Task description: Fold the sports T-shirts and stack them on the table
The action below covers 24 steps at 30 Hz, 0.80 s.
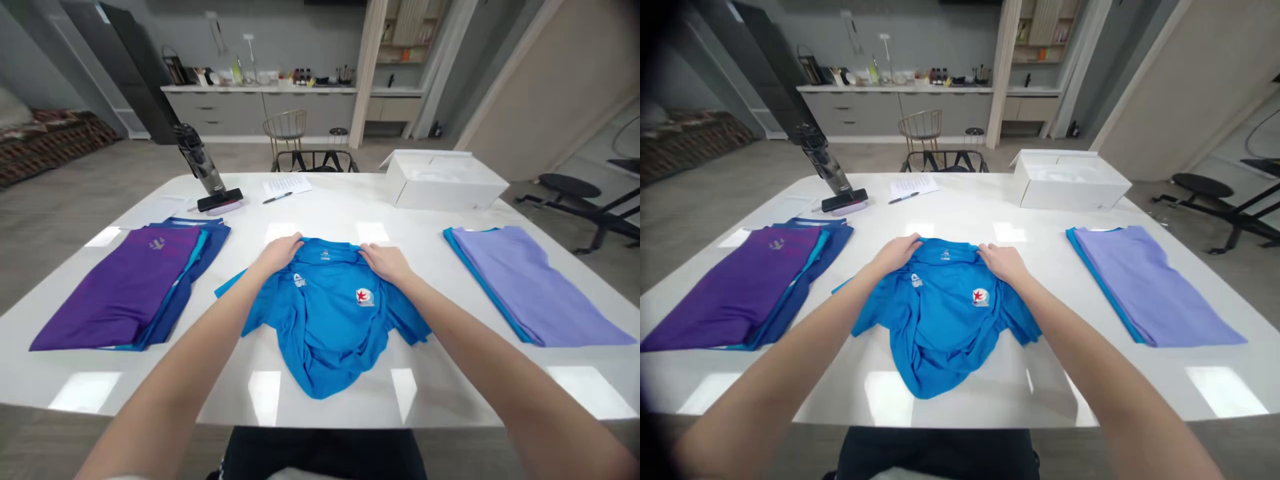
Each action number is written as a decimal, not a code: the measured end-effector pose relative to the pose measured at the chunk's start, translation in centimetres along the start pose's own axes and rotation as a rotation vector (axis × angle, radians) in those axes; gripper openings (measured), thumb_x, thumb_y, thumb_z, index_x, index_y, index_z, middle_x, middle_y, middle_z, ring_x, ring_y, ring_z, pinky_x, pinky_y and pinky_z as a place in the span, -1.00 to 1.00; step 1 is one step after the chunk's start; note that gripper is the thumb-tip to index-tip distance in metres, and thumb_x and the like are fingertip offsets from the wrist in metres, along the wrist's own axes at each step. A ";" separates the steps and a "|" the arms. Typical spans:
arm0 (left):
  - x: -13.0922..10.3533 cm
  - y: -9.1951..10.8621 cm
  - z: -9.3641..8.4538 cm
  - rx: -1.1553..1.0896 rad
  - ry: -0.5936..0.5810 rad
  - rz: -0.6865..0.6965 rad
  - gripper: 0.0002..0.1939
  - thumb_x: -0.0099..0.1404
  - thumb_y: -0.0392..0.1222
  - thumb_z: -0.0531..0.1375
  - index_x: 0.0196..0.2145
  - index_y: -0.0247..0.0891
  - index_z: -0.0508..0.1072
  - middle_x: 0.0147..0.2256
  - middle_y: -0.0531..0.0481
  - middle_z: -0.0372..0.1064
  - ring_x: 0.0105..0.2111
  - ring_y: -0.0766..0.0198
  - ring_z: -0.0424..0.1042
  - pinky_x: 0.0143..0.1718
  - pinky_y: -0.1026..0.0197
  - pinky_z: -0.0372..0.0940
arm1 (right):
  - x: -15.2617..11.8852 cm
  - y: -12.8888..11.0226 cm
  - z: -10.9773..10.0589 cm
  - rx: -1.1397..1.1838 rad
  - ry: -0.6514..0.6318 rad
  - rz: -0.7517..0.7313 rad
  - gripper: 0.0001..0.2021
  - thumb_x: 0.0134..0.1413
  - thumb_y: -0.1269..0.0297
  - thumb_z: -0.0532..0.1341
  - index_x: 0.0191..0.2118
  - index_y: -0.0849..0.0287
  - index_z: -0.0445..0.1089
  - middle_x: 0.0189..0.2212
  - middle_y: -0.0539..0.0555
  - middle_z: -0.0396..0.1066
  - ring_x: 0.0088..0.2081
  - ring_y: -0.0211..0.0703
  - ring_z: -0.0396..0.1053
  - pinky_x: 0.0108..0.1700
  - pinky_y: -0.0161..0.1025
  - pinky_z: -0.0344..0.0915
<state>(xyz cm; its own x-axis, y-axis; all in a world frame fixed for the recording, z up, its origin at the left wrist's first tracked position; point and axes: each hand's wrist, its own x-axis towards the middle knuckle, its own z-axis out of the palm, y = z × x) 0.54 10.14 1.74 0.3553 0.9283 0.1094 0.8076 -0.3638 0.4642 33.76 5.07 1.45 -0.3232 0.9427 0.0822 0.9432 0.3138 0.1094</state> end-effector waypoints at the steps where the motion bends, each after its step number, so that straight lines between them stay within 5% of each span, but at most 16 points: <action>1: 0.6 -0.7 0.1 0.006 -0.013 0.005 -0.77 0.46 0.02 0.06 -0.07 -0.05 0.44 -0.18 -0.09 0.54 -0.13 0.01 0.51 -0.07 0.13 0.28 | 0.5 0.5 0.4 0.005 -0.002 0.022 -0.58 0.49 0.03 -0.12 0.10 0.06 0.38 -0.11 0.19 0.54 -0.24 -0.04 0.47 -0.39 -0.22 -0.07; 5: 5.2 -2.3 -2.1 0.006 0.042 0.033 -0.72 0.48 0.00 0.02 -0.02 -0.10 0.43 -0.12 -0.09 0.53 -0.10 0.01 0.49 -0.04 0.08 0.30 | 4.5 3.2 -0.9 0.019 0.075 0.113 -0.54 0.49 0.01 -0.18 0.12 0.08 0.36 -0.08 0.16 0.54 -0.16 0.00 0.47 -0.34 -0.22 0.03; 9: 12.4 -3.0 -4.8 0.010 0.223 0.010 -0.68 0.47 0.00 0.03 -0.02 -0.18 0.45 -0.08 -0.12 0.52 -0.03 0.00 0.45 0.07 0.03 0.28 | 11.6 6.1 -2.8 0.039 0.186 0.143 -0.47 0.48 -0.02 -0.22 0.11 0.12 0.37 -0.07 0.21 0.53 -0.10 0.10 0.44 -0.25 -0.18 0.11; 14: 19.0 -4.7 -2.6 0.065 0.323 -0.090 -0.61 0.47 -0.12 0.02 0.18 -0.25 0.35 0.11 -0.23 0.39 0.14 -0.02 0.34 0.21 -0.06 0.19 | 19.6 8.1 0.0 0.088 0.190 0.178 -0.49 0.44 -0.02 -0.12 0.21 0.16 0.32 0.02 0.32 0.44 0.02 0.25 0.34 -0.06 -0.02 0.16; 18: 17.8 -4.6 2.0 0.181 0.220 -0.051 -0.50 0.45 -0.12 0.08 0.29 -0.28 0.26 0.29 -0.32 0.18 0.30 -0.09 0.17 0.32 -0.17 0.04 | 19.9 5.8 3.7 0.135 0.197 0.201 -0.51 0.40 -0.01 0.01 0.25 0.16 0.29 0.16 0.37 0.30 0.11 0.31 0.23 0.03 0.11 0.12; 24: 9.7 -0.3 5.0 0.265 -0.039 0.053 -0.47 0.50 0.10 -0.01 0.28 -0.19 0.33 0.36 -0.23 0.13 0.37 -0.08 0.09 0.38 -0.34 -0.11 | 12.3 -0.9 4.0 0.312 0.136 0.025 -0.65 0.41 0.02 0.04 -0.03 0.10 0.48 -0.04 0.25 0.39 0.01 0.15 0.30 -0.03 0.00 0.16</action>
<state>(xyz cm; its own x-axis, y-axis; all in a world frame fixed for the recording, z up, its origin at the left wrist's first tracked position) 6.08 18.90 -1.73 0.4144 0.9055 0.0915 0.8804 -0.4244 0.2117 29.24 16.88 -1.62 -0.2868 0.9335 0.2150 0.9225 0.3297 -0.2007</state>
